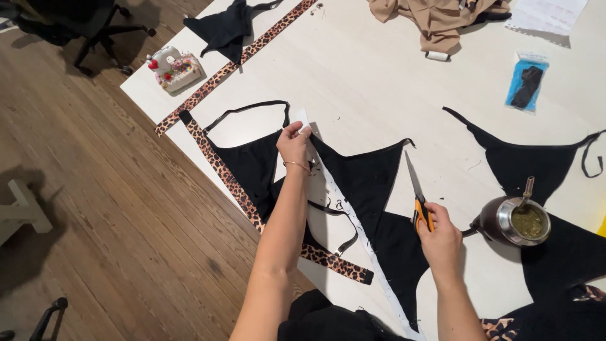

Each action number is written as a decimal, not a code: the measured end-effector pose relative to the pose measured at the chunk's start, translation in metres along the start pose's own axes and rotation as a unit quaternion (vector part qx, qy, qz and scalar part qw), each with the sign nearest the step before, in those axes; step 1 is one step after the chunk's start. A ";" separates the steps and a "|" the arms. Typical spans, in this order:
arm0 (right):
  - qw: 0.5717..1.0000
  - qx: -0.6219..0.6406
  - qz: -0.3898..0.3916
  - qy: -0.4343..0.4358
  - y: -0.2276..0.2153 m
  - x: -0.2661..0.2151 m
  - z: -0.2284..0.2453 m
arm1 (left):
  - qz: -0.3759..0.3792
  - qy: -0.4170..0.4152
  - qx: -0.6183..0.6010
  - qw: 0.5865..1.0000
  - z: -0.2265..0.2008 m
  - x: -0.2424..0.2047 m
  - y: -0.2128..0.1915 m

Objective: Cutting fabric and pinning straps to bikini tops on a work table

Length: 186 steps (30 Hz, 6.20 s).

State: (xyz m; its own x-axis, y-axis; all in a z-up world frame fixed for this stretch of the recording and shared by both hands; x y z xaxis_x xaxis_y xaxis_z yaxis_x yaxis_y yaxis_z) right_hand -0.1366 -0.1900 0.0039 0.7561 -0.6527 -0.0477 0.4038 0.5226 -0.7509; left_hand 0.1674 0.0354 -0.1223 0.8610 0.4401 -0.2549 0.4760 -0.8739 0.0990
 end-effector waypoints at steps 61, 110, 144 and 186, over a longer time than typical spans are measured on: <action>0.955 0.004 0.024 -0.296 0.093 0.065 0.028 | 0.139 -0.014 0.059 0.988 0.009 0.031 -0.004; 0.928 0.037 -0.013 -0.371 0.078 -0.003 -0.050 | 0.346 0.363 0.580 0.642 0.006 -0.050 -0.021; 0.978 -0.157 -0.028 -0.134 0.017 -0.076 -0.053 | 0.320 0.217 0.736 0.556 -0.062 0.034 0.038; 0.981 -0.134 0.113 -0.084 0.009 -0.091 -0.009 | -0.097 0.253 0.377 0.886 -0.319 -0.237 -0.482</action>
State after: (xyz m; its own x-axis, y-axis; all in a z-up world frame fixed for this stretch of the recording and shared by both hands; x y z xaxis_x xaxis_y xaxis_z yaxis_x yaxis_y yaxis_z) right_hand -0.2063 -0.1307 -0.0045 0.8939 -0.4258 -0.1399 0.0837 0.4653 -0.8812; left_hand -0.2091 0.4183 0.1970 0.8375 0.4655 0.2863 0.5325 -0.5773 -0.6190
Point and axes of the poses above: each hand's wrist, its own x-axis towards the middle knuckle, its own y-axis out of the palm, z = x × y, the point moved 1 cm from there along x, towards the middle knuckle, and after that the axes turned 4 degrees about -z, right-handed, at the moved point
